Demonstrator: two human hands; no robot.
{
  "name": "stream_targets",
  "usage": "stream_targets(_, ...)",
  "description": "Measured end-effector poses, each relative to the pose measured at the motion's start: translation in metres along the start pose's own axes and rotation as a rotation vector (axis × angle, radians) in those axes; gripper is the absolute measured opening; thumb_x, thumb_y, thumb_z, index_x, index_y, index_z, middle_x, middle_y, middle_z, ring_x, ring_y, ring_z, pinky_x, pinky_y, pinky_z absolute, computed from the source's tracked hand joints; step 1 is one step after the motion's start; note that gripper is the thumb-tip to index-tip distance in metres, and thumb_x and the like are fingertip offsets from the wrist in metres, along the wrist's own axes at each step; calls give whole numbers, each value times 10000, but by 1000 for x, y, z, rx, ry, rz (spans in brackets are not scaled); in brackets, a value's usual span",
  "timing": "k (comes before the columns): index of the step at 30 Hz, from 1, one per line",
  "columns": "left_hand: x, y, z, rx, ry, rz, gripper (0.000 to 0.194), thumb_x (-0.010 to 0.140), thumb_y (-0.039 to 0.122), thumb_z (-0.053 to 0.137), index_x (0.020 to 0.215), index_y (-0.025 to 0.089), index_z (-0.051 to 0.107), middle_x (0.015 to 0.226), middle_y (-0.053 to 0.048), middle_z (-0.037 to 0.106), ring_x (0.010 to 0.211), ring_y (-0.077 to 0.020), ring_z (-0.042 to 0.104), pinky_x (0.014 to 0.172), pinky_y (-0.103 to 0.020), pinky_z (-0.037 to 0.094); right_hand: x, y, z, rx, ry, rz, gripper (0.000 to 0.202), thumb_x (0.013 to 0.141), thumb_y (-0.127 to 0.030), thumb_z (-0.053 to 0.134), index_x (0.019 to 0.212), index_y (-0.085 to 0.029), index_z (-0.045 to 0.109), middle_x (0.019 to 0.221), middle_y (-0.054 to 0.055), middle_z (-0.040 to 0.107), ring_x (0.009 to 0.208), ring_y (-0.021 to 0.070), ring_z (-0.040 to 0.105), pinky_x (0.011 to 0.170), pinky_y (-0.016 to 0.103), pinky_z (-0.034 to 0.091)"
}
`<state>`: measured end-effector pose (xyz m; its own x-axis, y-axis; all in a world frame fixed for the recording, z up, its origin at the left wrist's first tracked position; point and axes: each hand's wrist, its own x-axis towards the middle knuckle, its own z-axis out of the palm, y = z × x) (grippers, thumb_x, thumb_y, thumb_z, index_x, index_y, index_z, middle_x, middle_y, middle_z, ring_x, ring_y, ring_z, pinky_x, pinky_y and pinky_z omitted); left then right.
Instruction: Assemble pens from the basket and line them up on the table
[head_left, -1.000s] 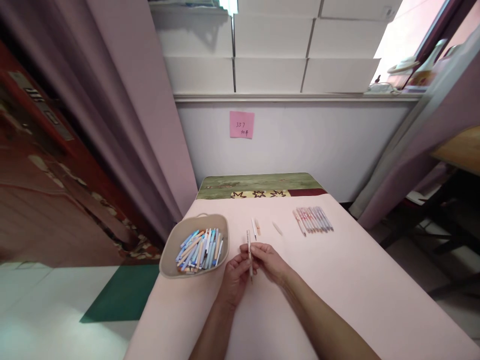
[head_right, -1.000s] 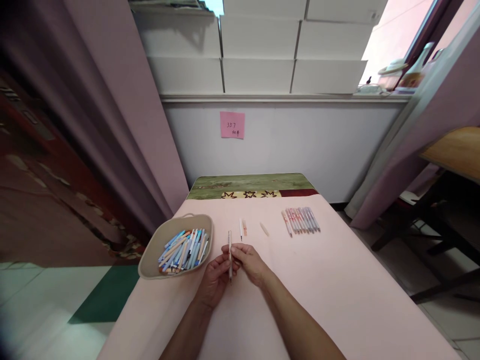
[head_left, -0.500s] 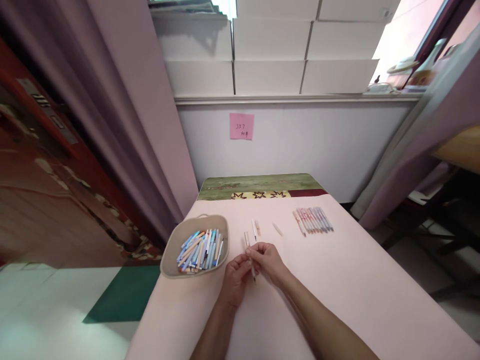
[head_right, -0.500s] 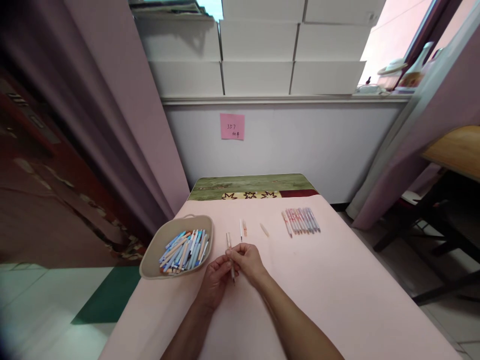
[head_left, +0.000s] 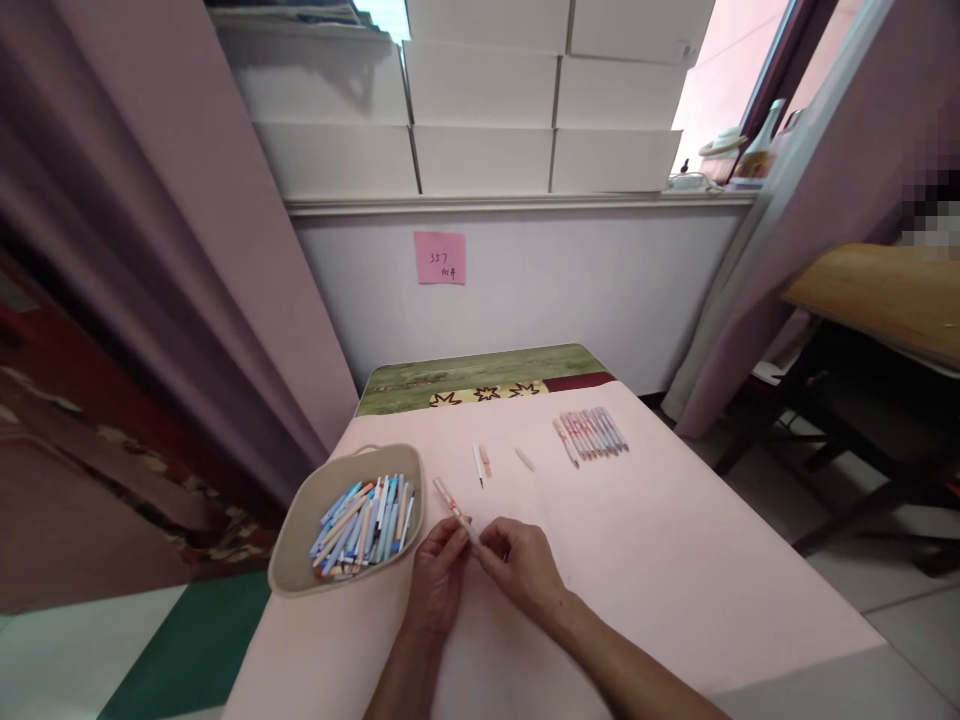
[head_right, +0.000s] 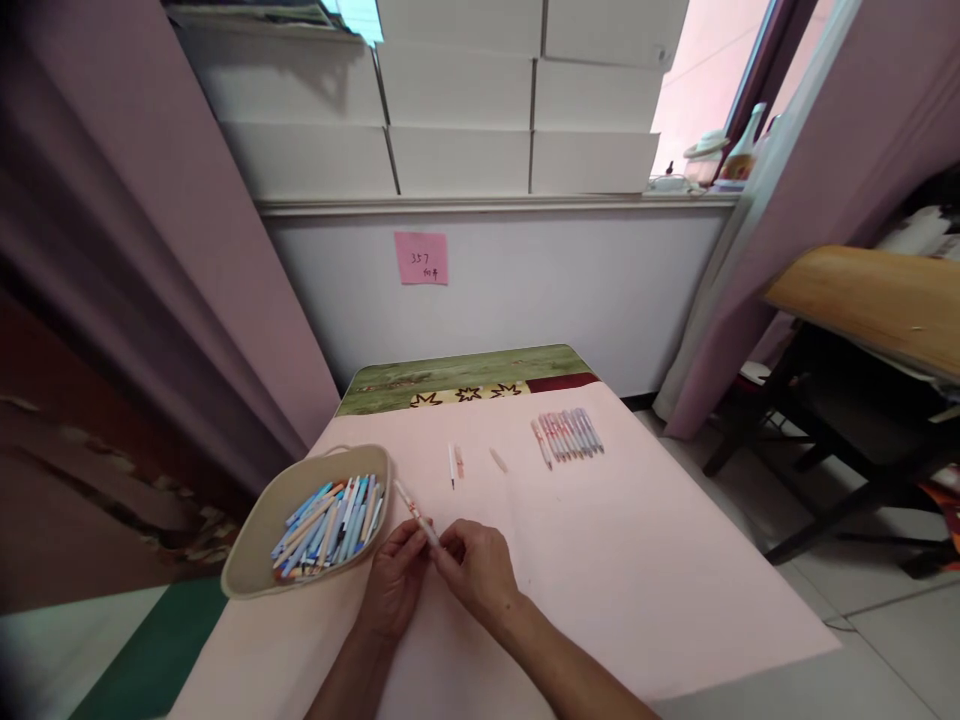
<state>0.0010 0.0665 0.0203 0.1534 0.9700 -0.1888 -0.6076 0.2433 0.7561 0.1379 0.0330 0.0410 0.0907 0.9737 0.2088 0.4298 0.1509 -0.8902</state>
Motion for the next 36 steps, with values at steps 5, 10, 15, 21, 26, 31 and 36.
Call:
stream_targets(5, -2, 5, 6, 63, -34, 2, 382, 718, 269, 759, 1076, 158, 683, 796, -40, 680, 682, -101, 580, 714, -235, 495, 35, 25, -51, -295, 228, 134, 150, 805, -348, 604, 765, -222, 673, 663, 13, 670, 616, 164, 593, 583, 261, 368)
stream_targets(10, -1, 7, 7, 83, -42, -6, 318, 725, 261, 750, 1016, 148, 693, 803, -43, 670, 699, -108, 582, 721, -239, 497, 76, 56, -110, -819, 190, 380, 194, 852, -304, 524, 867, -188, 679, 861, 79, 715, 803, 203, 644, 626, 261, 367)
stream_targets(15, 1, 6, 8, 75, -46, -20, 296, 741, 248, 737, 1018, 157, 687, 814, -36, 668, 707, -99, 578, 733, -225, 493, 92, 73, -113, -884, 181, 429, 206, 857, -274, 511, 930, -154, 661, 911, 117, 707, 878, 226, 646, 688, 275, 395)
stream_targets(21, 1, 4, 6, 87, -24, -24, 332, 710, 251, 761, 1019, 156, 686, 808, -34, 668, 708, -103, 589, 732, -230, 499, 104, 78, -114, -889, 204, 434, 236, 865, -223, 475, 993, -122, 646, 953, 170, 692, 879, 257, 651, 737, 326, 402)
stream_targets(26, 1, 1, 10, 234, 8, -12, 371, 679, 283, 768, 1013, 160, 666, 799, -33, 672, 717, -113, 612, 745, -246, 499, 105, 70, -108, -795, 226, 339, 212, 847, -309, 545, 961, -166, 653, 934, 121, 702, 842, 229, 644, 688, 288, 381)
stream_targets(31, 24, 2, 25, 776, 140, 54, 244, 685, 352, 668, 815, 152, 615, 653, -3, 628, 507, -106, 545, 527, -239, 455, 111, 62, -67, -609, 205, 202, 197, 864, -372, 526, 828, -234, 662, 750, 7, 695, 699, 156, 616, 587, 235, 337)
stream_targets(36, 64, 9, 40, 1030, 268, 150, 94, 679, 260, 616, 713, 173, 603, 617, 8, 608, 548, -128, 559, 530, -230, 413, 116, 70, -42, -495, 243, 169, 210, 861, -357, 497, 802, -225, 649, 699, -6, 665, 640, 147, 576, 556, 234, 300)
